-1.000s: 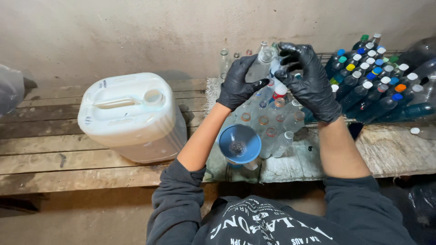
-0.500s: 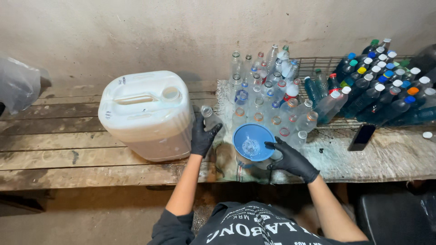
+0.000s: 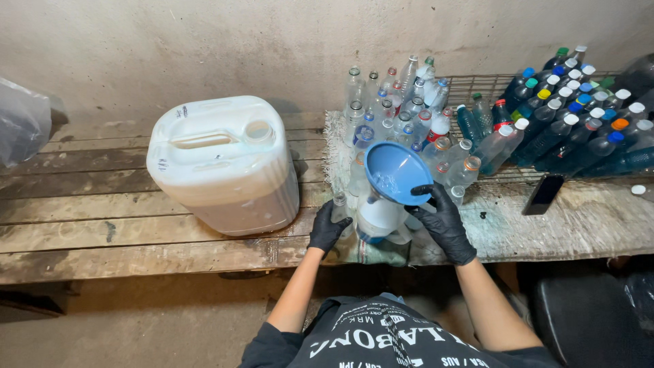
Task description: The person pours detergent from a large container and a smaller pitcher into several glass bottles using a blue funnel, then caps the bottles and places them onto a storage rack.
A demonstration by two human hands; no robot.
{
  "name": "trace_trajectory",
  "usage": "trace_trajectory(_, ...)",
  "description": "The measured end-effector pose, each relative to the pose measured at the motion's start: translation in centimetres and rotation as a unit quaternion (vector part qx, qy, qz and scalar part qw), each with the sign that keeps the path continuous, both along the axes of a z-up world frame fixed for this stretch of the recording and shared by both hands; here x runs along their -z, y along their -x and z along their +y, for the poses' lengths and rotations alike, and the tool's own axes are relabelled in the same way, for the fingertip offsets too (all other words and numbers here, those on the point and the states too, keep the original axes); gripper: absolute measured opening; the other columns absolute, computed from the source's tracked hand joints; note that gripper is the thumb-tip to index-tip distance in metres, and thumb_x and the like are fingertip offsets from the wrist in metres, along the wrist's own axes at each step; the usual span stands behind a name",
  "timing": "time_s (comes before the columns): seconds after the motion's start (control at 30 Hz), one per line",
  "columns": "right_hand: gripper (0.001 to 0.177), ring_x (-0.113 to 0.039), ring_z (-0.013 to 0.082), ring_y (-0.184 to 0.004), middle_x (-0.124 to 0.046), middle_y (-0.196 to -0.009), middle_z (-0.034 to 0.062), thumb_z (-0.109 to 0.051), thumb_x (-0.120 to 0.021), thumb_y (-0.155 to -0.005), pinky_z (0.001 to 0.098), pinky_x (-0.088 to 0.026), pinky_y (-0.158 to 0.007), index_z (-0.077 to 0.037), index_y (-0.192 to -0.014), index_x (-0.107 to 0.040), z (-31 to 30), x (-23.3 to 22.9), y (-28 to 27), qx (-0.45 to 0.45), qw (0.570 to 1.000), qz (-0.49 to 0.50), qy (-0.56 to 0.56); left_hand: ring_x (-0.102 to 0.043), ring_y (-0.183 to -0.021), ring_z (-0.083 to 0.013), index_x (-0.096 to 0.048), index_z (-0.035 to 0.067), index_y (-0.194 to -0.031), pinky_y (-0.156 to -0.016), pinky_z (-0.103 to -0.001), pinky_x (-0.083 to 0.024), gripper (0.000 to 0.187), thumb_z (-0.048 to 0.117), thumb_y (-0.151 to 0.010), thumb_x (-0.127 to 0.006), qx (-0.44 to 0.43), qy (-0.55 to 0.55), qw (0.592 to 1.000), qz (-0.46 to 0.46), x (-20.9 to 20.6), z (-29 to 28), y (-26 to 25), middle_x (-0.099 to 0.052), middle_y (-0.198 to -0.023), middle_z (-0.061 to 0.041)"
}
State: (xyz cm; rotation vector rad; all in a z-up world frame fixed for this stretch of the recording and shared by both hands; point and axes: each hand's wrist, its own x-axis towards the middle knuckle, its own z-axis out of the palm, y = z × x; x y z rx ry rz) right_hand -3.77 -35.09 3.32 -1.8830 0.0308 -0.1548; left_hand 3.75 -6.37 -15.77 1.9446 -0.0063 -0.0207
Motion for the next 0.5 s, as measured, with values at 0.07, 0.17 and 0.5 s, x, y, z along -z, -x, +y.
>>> trace_trajectory(0.07, 0.041, -0.059, 0.0343, -0.144, -0.063, -0.153, 0.0099, -0.029, -0.092, -0.093, 0.0577, -0.043, -0.126, -0.02, -0.127, -0.071, 0.3, 0.4, -1.1, -0.001, 1.0, -0.01, -0.018, -0.06, -0.145, -0.0354, -0.064, 0.016, -0.15, -0.126, -0.049, -0.048, 0.079, 0.038, -0.082, -0.097, 0.018, -0.017, 1.0, 0.007, 1.4, -0.3, -0.3, -0.07, -0.147, -0.014)
trace_trajectory(0.17, 0.043, -0.058, 0.0308, -0.146, -0.065, -0.152, 0.0089, -0.032, -0.092, -0.093, 0.0551, -0.044, -0.125, -0.02, -0.129, -0.071, 1.6, -0.6, -1.6, -0.01, 0.999, -0.035, -0.02, -0.057, -0.149, -0.032, -0.062, 0.021, -0.154, -0.129, -0.048, -0.045, 0.082, 0.041, -0.082, -0.096, 0.045, -0.046, 0.998, 0.018, 2.8, -0.8, -0.7, -0.068, -0.152, -0.009)
trace_trajectory(0.5, 0.052, -0.057, 0.0433, -0.146, -0.067, -0.147, 0.0163, -0.044, -0.09, -0.092, 0.0613, -0.042, -0.123, -0.018, -0.133, -0.071, 3.9, -0.4, -2.6, -0.12, 0.987, -0.088, 0.063, -0.055, -0.15, -0.0302, -0.059, 0.032, -0.156, -0.13, -0.049, -0.044, 0.082, 0.047, -0.084, -0.093, 0.075, -0.067, 0.995, 0.029, 5.4, -0.1, -1.4, -0.066, -0.154, -0.002)
